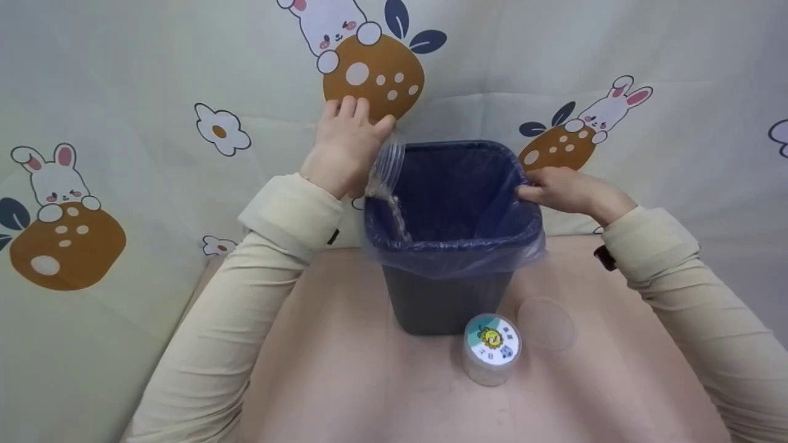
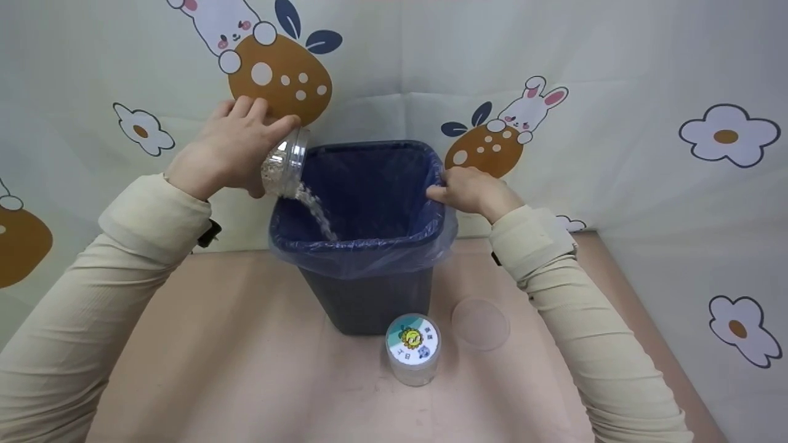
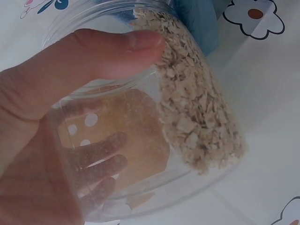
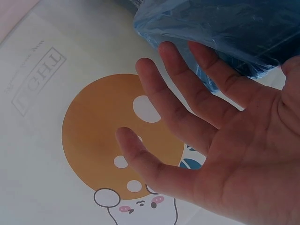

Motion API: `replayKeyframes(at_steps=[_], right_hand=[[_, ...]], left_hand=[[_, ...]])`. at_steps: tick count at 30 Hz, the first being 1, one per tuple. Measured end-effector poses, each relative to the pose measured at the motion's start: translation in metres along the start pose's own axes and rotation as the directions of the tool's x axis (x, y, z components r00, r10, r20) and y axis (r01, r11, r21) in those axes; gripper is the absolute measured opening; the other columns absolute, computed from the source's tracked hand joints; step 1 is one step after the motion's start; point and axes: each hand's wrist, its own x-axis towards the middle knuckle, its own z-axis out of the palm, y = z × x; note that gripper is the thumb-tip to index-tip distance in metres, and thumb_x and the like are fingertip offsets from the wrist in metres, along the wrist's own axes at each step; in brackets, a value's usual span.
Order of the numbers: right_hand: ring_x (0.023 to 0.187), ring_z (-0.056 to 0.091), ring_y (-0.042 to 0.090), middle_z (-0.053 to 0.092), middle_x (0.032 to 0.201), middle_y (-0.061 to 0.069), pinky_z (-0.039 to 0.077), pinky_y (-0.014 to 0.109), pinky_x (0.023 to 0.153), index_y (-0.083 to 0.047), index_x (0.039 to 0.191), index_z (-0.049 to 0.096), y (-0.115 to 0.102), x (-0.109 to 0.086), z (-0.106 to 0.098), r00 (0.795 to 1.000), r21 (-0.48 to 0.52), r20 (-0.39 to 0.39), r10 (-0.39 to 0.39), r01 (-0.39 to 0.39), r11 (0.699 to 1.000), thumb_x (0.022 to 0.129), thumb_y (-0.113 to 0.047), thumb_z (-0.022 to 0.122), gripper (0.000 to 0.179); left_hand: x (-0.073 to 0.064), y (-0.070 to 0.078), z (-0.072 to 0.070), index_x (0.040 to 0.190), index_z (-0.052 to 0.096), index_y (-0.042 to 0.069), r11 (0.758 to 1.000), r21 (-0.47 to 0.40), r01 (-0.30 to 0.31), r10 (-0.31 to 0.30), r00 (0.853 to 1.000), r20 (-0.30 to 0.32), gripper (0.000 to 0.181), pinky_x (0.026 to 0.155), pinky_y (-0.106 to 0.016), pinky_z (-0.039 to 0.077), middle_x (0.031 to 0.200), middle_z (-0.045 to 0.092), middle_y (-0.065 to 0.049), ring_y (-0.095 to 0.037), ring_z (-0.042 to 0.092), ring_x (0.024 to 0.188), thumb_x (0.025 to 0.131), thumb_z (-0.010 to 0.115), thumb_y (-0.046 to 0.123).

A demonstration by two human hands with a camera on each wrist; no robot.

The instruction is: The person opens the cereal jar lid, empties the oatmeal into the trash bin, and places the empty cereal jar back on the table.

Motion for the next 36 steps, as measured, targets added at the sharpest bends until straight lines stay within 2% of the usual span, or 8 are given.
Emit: replayKeyframes(at_steps=[10, 16, 28, 36], right_hand=[[0.078, 0.053, 0.029, 0.058, 0.088, 0.013, 0.042, 0.044, 0.072, 0.005, 0.103, 0.057, 0.0029, -0.0011, 0.0, 1.0, 0.004, 0.014, -0.006, 0.006, 1.0, 0.099, -0.026, 0.045, 0.033], [0.082, 0.055, 0.032, 0.061, 0.096, 0.02, 0.044, 0.049, 0.076, 0.008, 0.109, 0.057, 0.0034, -0.0013, 0.0003, 1.0, 0.004, 0.017, -0.009, 0.009, 1.0, 0.099, -0.026, 0.045, 0.038], [0.085, 0.057, 0.034, 0.062, 0.1, 0.023, 0.044, 0.052, 0.08, 0.009, 0.112, 0.057, 0.0035, -0.0012, 0.0, 1.0, 0.01, 0.012, -0.022, 0.022, 1.0, 0.099, -0.026, 0.046, 0.038], [0.077, 0.052, 0.029, 0.056, 0.086, 0.012, 0.041, 0.043, 0.07, 0.005, 0.1, 0.056, 0.0019, -0.0003, -0.0006, 1.0, 0.003, 0.017, -0.008, 0.008, 1.0, 0.098, -0.026, 0.045, 0.033]], left_hand=[[0.0013, 0.0022, -0.0009, 0.136, 0.032, 0.012, 1.0, 0.011, 0.002, -0.002, 1.0, 0.0, 0.091, 0.099, -0.05, 0.025, 0.131, 0.034, -0.025, -0.04, 0.028, 0.122, 0.063, 0.085, 0.022], [0.0005, 0.0031, -0.001, 0.138, 0.031, 0.013, 1.0, 0.023, 0.001, -0.001, 1.0, -0.004, 0.09, 0.099, -0.05, 0.026, 0.13, 0.034, -0.025, -0.04, 0.028, 0.122, 0.065, 0.084, 0.022], [0.0013, 0.0035, -0.0008, 0.139, 0.032, 0.013, 1.0, 0.025, -0.004, 0.005, 1.0, -0.014, 0.089, 0.099, -0.051, 0.025, 0.131, 0.034, -0.026, -0.041, 0.028, 0.122, 0.066, 0.082, 0.021], [0.0013, 0.0033, -0.0009, 0.138, 0.032, 0.012, 1.0, 0.027, -0.004, 0.004, 1.0, -0.007, 0.088, 0.1, -0.051, 0.025, 0.131, 0.034, -0.026, -0.041, 0.027, 0.122, 0.066, 0.082, 0.022]])
